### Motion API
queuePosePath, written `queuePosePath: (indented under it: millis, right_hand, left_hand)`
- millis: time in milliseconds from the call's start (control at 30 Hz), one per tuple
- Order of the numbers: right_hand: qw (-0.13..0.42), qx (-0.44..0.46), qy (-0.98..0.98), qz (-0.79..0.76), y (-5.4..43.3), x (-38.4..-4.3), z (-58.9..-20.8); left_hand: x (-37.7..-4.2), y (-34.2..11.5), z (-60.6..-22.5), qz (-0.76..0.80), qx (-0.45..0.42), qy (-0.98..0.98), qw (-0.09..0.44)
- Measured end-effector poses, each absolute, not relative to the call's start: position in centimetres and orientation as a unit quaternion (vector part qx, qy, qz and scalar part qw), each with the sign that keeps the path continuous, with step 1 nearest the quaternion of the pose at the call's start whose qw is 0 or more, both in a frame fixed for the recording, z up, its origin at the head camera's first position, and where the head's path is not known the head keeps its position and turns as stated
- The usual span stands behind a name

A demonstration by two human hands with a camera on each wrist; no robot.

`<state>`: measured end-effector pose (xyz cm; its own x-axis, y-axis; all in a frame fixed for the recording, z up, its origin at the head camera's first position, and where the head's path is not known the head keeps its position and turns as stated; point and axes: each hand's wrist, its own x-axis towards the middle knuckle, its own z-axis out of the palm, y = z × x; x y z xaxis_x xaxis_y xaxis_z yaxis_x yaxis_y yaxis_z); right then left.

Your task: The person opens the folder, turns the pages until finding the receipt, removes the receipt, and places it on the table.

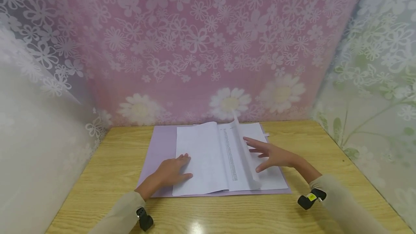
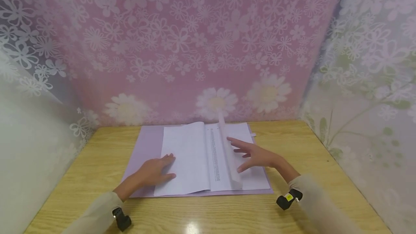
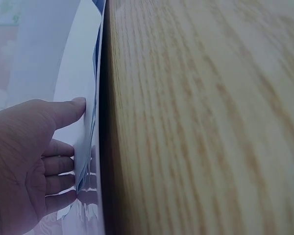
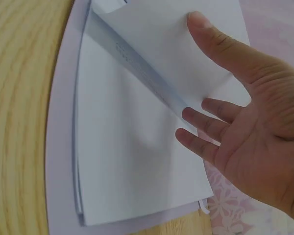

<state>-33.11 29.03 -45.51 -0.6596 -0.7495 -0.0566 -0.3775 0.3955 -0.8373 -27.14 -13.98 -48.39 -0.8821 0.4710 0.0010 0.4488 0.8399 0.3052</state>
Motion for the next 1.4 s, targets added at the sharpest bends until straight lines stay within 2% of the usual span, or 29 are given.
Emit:
queuePosePath:
  millis: [233, 700, 900, 1400]
  right_hand:
    - [0.195, -0.38, 0.82, -0.382, 27.5, -32.6, -45.6]
    - [0.176, -0.377, 0.85, -0.323, 25.1, -32.0, -44.9]
    - [0.173, -0.384, 0.846, -0.327, 24.1, -31.7, -44.6]
    - [0.171, -0.393, 0.843, -0.324, 21.1, -30.7, -44.2]
  left_hand:
    - [-27.1, -14.0, -48.4, 0.141, 0.244, 0.959, 0.036]
    - [-27.0, -13.5, -48.5, 0.156, 0.227, 0.96, 0.059]
    - [-27.1, -13.2, -48.7, 0.17, 0.23, 0.957, 0.052]
    - [-27.5, -13.2, -48.5, 0.394, 0.135, 0.905, 0.09]
